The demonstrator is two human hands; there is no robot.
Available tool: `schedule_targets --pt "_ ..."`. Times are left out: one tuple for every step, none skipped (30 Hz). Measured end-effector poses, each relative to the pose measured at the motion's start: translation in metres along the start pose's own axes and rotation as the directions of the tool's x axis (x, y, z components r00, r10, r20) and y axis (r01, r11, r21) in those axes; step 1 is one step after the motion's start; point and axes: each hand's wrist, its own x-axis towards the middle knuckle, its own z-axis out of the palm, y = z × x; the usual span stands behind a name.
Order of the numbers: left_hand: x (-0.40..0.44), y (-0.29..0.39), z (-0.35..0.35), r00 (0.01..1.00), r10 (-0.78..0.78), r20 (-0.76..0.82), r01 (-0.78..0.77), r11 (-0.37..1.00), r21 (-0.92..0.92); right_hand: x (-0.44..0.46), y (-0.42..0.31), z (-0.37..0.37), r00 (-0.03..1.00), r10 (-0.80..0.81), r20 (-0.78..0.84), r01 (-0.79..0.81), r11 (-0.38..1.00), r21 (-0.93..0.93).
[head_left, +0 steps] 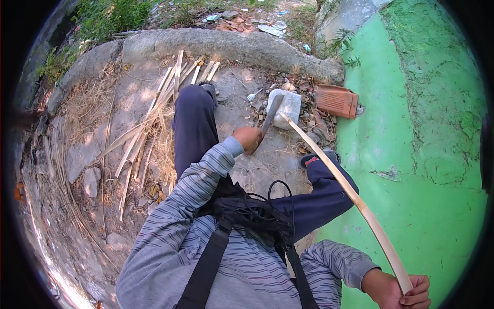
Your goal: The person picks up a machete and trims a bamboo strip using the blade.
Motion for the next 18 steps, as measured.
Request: schedule_targets --pt "-0.001 0.001 0.0 1.0 0.001 0.0 -0.001 1.0 0.001 0.0 0.0 0.0 1.0 0.001 0.001 -0.001 1.0 0.001" --pt "-0.001 0.003 0.0 1.0 -0.002 0.0 0.002 1.0 0.005 0.0 0.0 0.0 1.0 0.001 -0.002 -0.001 1.0 0.0" --pt "-0.001 0.003 0.0 1.0 -0.006 -0.001 0.006 1.0 0.01 0.0 0.0 0.0 1.0 0.003 -0.003 -0.003 1.0 0.003" --pt "-0.001 0.002 0.001 1.0 -0.006 0.0 0.006 1.0 0.01 0.0 0.0 0.0 1.0 0.006 -0.003 -0.006 1.0 0.003" --pt "-0.002 0.002 0.002 1.0 -0.007 0.019 0.007 1.0 0.024 -0.001 -0.001 0.0 1.0 0.006 -0.004 -0.006 1.0 0.004" --pt "-0.002 0.003 0.001 0.999 -0.009 0.036 0.007 0.999 0.038 -0.001 -0.001 -0.001 1.0 0.006 -0.001 -0.006 1.0 0.001" --pt "-0.003 0.004 0.0 0.999 -0.008 0.037 0.006 0.999 0.039 0.0 -0.002 -0.001 1.0 0.006 0.002 -0.006 1.0 -0.002" --pt "-0.004 0.005 0.0 0.998 -0.024 0.056 0.021 0.999 0.044 0.0 -0.002 -0.002 1.0 0.007 0.009 -0.007 1.0 -0.007" --pt "-0.004 0.005 0.0 0.996 -0.039 0.075 0.036 0.998 0.05 0.0 -0.002 -0.002 1.0 0.007 0.008 -0.007 1.0 -0.008" --pt "-0.002 0.004 0.002 0.996 -0.038 0.075 0.035 0.998 0.051 -0.001 -0.002 -0.002 1.0 0.005 0.005 -0.005 1.0 -0.004" --pt "-0.001 0.002 0.004 0.996 -0.033 0.085 0.028 0.998 0.059 -0.001 -0.002 -0.002 1.0 0.004 0.002 -0.004 1.0 0.001" --pt "0.0 0.0 0.007 0.995 -0.028 0.095 0.022 0.997 0.068 -0.001 -0.002 -0.003 1.0 0.003 0.002 -0.003 1.0 0.0" --pt "0.001 -0.002 0.009 0.995 -0.028 0.095 0.021 0.997 0.068 0.0 -0.003 -0.003 1.0 0.004 0.009 -0.004 1.0 -0.014" --pt "0.003 -0.004 0.012 0.995 -0.031 0.096 0.024 0.997 0.077 0.0 -0.003 -0.004 1.0 0.005 0.017 -0.004 1.0 -0.028" --pt "0.002 -0.003 0.011 0.995 -0.035 0.097 0.026 0.996 0.086 -0.001 -0.001 -0.005 1.0 0.004 0.011 -0.004 1.0 -0.021" --pt "0.001 -0.001 0.009 0.995 -0.034 0.097 0.026 0.996 0.086 -0.001 -0.001 -0.005 1.0 0.002 0.011 -0.002 1.0 -0.018" --pt "0.0 0.0 0.008 0.995 -0.041 0.093 0.034 0.997 0.075 0.0 -0.001 -0.004 1.0 0.0 0.01 0.0 1.0 -0.015" --pt "-0.001 0.0 0.008 0.995 -0.047 0.089 0.041 0.997 0.065 0.0 -0.001 -0.004 1.0 0.0 0.009 0.0 1.0 -0.016"
